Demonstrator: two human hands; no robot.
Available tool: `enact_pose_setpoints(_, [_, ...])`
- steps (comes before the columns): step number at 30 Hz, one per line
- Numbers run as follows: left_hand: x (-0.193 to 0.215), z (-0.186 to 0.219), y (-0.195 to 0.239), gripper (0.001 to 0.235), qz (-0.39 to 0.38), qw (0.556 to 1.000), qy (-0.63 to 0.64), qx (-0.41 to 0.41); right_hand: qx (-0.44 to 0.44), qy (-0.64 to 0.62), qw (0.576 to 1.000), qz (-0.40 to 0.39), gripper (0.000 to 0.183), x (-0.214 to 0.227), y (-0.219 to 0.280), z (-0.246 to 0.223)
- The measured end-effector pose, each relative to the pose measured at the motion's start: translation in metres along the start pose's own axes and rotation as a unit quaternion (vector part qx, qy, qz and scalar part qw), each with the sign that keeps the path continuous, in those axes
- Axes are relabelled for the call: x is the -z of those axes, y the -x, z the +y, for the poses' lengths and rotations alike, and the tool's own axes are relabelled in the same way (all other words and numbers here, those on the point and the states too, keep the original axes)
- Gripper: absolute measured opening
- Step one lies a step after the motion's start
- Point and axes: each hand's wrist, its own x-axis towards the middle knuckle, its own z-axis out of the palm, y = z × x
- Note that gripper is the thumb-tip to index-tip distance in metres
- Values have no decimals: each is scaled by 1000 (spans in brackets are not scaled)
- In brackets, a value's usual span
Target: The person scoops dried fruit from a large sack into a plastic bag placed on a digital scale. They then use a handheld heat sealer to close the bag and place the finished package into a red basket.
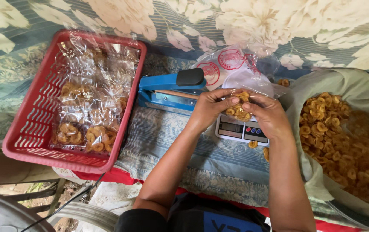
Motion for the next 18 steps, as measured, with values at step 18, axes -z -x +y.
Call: enact_pose_setpoints(18, [59, 97, 94, 34, 221, 974, -28, -36, 162, 363, 914, -78, 21, -138, 9, -81])
